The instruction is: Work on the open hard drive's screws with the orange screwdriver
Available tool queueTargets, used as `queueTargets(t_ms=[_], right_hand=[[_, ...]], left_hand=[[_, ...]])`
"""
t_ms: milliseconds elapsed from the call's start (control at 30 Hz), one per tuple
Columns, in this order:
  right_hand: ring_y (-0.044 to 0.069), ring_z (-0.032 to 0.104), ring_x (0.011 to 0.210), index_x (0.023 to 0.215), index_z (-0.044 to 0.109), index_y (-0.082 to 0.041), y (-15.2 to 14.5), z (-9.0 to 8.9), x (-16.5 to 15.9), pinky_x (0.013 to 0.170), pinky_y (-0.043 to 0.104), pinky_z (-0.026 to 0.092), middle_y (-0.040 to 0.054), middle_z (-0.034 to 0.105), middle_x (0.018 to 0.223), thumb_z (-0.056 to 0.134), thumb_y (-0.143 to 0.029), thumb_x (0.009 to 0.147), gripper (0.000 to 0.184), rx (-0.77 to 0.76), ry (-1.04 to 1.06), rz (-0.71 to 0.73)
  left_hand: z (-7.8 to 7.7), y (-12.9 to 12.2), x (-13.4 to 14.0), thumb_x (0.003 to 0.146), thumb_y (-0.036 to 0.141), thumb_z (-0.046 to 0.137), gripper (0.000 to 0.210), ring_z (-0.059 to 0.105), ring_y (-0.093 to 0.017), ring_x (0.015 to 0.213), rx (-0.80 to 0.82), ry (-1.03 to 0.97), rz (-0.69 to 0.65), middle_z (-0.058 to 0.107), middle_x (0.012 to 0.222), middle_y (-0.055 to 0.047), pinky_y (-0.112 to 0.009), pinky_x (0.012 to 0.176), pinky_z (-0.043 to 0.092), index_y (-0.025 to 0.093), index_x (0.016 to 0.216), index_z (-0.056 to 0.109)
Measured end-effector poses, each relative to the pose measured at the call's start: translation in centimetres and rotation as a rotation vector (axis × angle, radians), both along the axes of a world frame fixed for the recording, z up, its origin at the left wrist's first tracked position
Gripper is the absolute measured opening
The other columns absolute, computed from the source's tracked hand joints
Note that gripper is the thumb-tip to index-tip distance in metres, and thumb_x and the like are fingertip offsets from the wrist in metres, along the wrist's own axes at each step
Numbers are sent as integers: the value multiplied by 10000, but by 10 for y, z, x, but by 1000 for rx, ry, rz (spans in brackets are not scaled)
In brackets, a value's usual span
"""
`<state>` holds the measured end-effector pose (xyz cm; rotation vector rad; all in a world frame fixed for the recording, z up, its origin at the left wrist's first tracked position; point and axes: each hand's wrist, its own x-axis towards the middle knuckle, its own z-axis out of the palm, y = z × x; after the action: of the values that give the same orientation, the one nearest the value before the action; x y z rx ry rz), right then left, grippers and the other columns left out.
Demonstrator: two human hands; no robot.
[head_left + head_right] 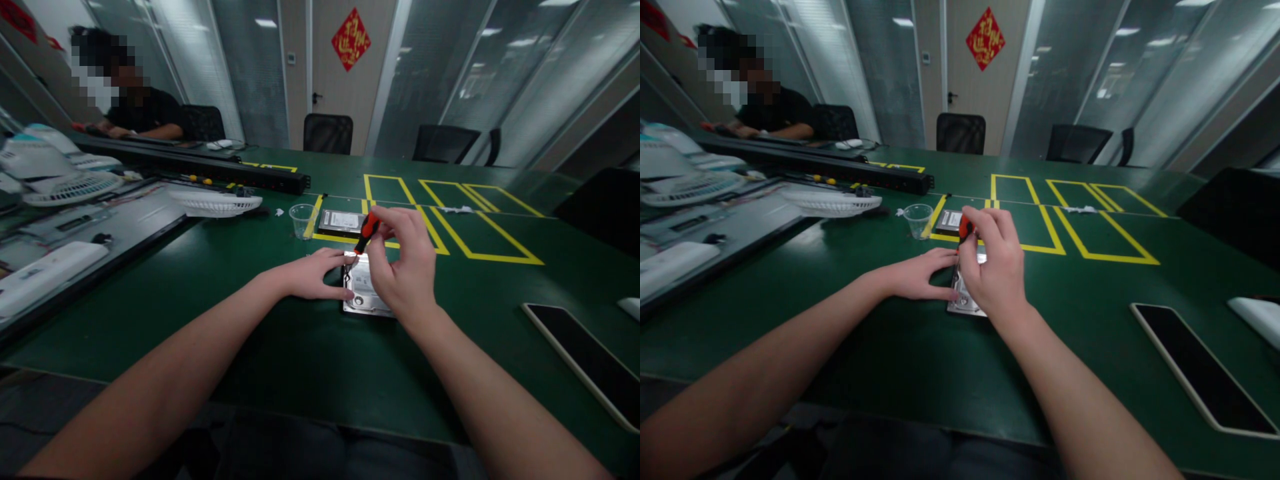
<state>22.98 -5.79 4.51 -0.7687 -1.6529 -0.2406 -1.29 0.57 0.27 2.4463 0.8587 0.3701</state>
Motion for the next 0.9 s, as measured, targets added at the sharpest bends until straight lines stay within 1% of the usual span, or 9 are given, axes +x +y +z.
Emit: queueTargets(t_ms=[100,167,267,433,567,667,767,900], right_hand=[[307,849,1201,1491,818,-299,1,1,1,1022,522,775,109,855,1322,615,-158,1160,414,12,-10,32],[317,858,1192,1492,800,-290,1,1,2,1016,538,778,112,878,1320,655,-204,1169,364,5,-17,29],[312,864,1123,1473,783,-287,1,0,2,972,531,783,103,898,1296,764,-286,1166,308,-13,-10,0],[293,858,1054,1432,767,-310,3,-3,5,888,488,783,64,872,1229,864,-311,1124,324,-31,12,-25],[300,849,1054,1446,741,-339,5,-4,7,882,501,796,54,864,1234,877,-368,1124,351,-47,1,-52],[292,846,1044,1439,732,-341,5,-5,7,875,490,795,51,858,1236,884,-332,1116,358,-48,0,-42],[285,849,1039,1443,726,-330,5,-4,6,884,490,799,54,852,1235,846,-281,1115,353,-50,-2,-25],[293,857,1056,1458,733,-321,2,-1,4,925,521,807,75,872,1278,787,-279,1129,336,-65,-22,-21]], left_hand=[[1,0,0,1078,931,893,1065,462,-507,1934,-8,2,-5,536,2057,-170,-734,1613,372,334,1920,629],[1,0,0,1080,929,890,1081,448,-511,1944,-21,11,-7,523,2065,-175,-741,1613,370,328,1935,611],[2,0,0,1088,925,881,1079,452,-511,1943,-24,6,-17,531,2061,-172,-742,1612,370,332,1944,598],[2,0,0,1095,924,866,1053,452,-517,1938,-11,1,-28,542,2055,-171,-750,1604,380,337,1932,614],[2,0,-1,1083,941,872,1067,462,-516,1933,-13,8,-20,549,2051,-165,-740,1601,391,348,1932,617],[3,1,-2,1078,960,863,1087,443,-512,1947,-20,19,-11,530,2065,-158,-729,1607,383,354,1942,600],[2,1,-2,1088,976,837,1087,426,-499,1959,-16,21,-22,513,2076,-153,-722,1613,367,358,1946,586],[1,1,-2,1093,964,846,1073,440,-498,1949,-12,13,-23,529,2066,-150,-733,1605,373,369,1946,585]])
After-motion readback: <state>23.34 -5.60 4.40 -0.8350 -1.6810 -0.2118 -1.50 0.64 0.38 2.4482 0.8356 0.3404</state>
